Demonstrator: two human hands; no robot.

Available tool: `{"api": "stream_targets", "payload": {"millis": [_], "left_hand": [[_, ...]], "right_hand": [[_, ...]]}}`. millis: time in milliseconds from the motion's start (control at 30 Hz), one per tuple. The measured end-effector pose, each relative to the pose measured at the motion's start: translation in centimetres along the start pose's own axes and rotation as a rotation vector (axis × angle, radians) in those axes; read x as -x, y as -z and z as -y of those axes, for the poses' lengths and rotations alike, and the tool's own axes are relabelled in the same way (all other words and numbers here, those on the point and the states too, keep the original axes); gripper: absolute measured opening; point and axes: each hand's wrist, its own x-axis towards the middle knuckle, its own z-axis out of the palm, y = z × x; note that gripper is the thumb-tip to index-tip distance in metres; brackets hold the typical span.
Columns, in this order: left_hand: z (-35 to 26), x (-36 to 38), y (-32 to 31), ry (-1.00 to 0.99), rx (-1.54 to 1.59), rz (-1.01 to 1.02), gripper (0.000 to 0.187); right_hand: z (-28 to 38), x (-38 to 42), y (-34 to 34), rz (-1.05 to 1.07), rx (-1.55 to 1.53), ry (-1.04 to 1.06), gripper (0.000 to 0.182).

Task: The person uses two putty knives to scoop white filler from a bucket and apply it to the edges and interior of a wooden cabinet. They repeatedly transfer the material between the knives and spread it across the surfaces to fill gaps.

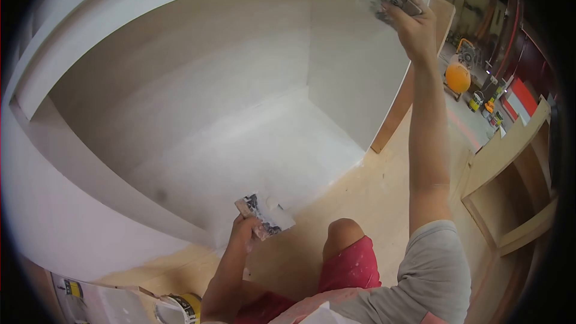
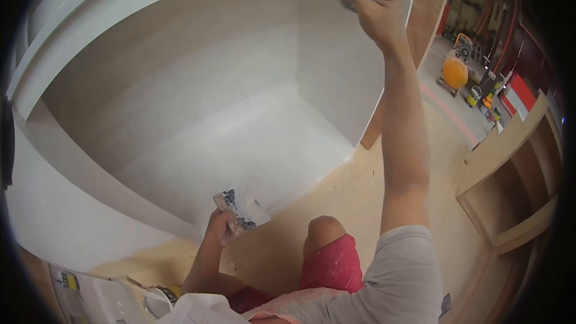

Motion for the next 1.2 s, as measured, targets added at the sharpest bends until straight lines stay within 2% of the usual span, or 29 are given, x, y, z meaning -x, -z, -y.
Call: {"api": "stream_targets", "payload": {"millis": [67, 100, 167, 267, 400, 467, 567, 600, 667, 800, 867, 1000, 1067, 1100, 1167, 1200], "left_hand": [[-0.1, 0.0, -0.2, 0.006, -0.024, 0.01, 0.014], [-0.2, 0.1, -0.4, 0.002, -0.008, -0.002, 0.014], [-0.1, 0.1, -0.5, 0.002, 0.004, -0.009, 0.014], [-0.3, 0.1, -0.4, 0.009, -0.047, -0.034, 0.013], [-0.8, 0.9, -1.4, 0.008, 0.001, -0.052, 0.012], [-0.7, 0.8, -1.3, 0.009, -0.009, -0.061, 0.012], [-0.6, 0.4, -0.7, 0.014, -0.032, -0.037, 0.013], [-0.6, 0.3, -0.6, 0.019, -0.045, -0.024, 0.014], [-0.6, 0.4, -0.6, 0.017, -0.052, -0.021, 0.014], [-0.8, 0.9, -0.9, 0.013, 0.022, 0.005, 0.016], [-0.9, 0.9, -1.0, 0.007, 0.001, 0.006, 0.017], [-0.6, 0.8, -1.1, 0.025, -0.005, 0.011, 0.018], [-0.7, 0.7, -0.9, 0.014, 0.001, 0.023, 0.019], [-0.7, 0.7, -0.6, 0.025, -0.033, 0.018, 0.019], [-0.4, 0.0, -0.6, 0.031, -0.067, 0.038, 0.02], [0.0, -0.1, -0.4, 0.003, -0.02, 0.05, 0.02]], "right_hand": [[-0.6, -0.7, 1.6, 0.111, 0.616, 0.567, 0.023], [0.1, -0.8, 1.3, 0.11, 0.628, 0.565, 0.023], [2.0, -1.1, -1.0, 0.086, 0.963, 0.79, 0.028], [1.9, -2.0, -3.5, 0.063, 1.085, 0.851, 0.03], [-2.2, -0.6, -3.1, -0.043, 1.048, 0.869, 0.035], [-2.4, -0.1, -1.5, 0.189, 1.075, 0.939, 0.033], [-1.4, 0.8, -1.9, 0.228, 1.02, 0.839, 0.039], [-0.8, 0.6, -2.5, 0.232, 1.012, 0.849, 0.039], [0.6, 0.1, -4.0, 0.099, 0.869, 0.922, 0.038], [4.7, 0.9, -8.7, 0.149, 0.919, 0.874, 0.041], [5.2, 0.9, -9.8, 0.132, 0.923, 0.817, 0.031], [0.9, 2.3, -7.8, 0.131, 0.995, 0.871, 0.036], [0.7, 3.6, -6.3, 0.341, 0.987, 0.801, 0.035], [0.3, 3.5, -5.3, 0.336, 0.997, 0.8, 0.035], [-0.3, 1.9, -2.8, 0.134, 0.974, 0.873, 0.037], [-0.1, 1.0, -1.7, 0.133, 0.986, 0.879, 0.037]]}}
